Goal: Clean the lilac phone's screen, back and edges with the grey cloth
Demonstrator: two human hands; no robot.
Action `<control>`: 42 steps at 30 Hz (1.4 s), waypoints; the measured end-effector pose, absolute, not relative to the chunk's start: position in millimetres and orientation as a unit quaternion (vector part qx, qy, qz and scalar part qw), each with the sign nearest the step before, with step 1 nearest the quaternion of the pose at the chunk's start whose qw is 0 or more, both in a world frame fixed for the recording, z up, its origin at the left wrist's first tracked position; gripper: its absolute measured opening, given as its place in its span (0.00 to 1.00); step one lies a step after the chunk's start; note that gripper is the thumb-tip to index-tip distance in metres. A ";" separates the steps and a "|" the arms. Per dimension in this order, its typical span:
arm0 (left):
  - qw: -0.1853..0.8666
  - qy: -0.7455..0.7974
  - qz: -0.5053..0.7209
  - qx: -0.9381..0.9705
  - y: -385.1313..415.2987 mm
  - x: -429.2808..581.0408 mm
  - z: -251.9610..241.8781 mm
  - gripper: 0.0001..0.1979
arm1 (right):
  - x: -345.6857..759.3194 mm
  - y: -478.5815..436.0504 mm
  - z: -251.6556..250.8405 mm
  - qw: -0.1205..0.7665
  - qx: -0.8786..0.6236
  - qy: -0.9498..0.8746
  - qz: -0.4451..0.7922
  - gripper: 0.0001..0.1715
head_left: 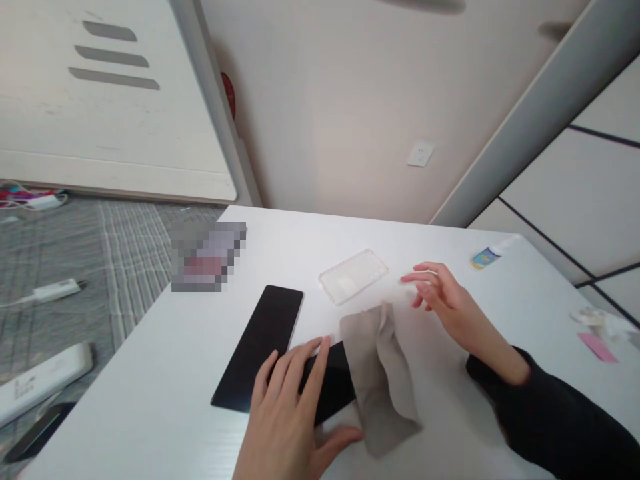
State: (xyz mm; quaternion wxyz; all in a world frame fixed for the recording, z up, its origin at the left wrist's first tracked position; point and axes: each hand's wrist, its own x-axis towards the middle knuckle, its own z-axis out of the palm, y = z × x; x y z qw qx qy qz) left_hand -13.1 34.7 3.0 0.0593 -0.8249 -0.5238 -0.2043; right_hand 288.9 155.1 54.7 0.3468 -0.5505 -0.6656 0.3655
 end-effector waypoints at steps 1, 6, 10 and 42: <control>0.062 -0.518 -0.203 -0.829 33.0 -17.4 3.7 0.45 | 287.3 151.3 51.6 0.344 -0.557 -0.688 0.314 0.21; 0.049 -0.516 -0.196 -0.832 23.1 -35.6 5.3 0.36 | 264.8 113.2 52.4 0.212 -0.481 -0.828 0.194 0.21; 0.031 -0.531 -0.204 -0.822 16.3 -37.1 5.3 0.34 | 245.6 102.6 43.4 0.120 -0.450 -0.873 0.145 0.27; -0.123 -0.605 -0.215 -0.757 12.9 -17.5 14.4 0.54 | 231.8 83.9 38.4 0.076 -0.179 -0.981 -0.019 0.42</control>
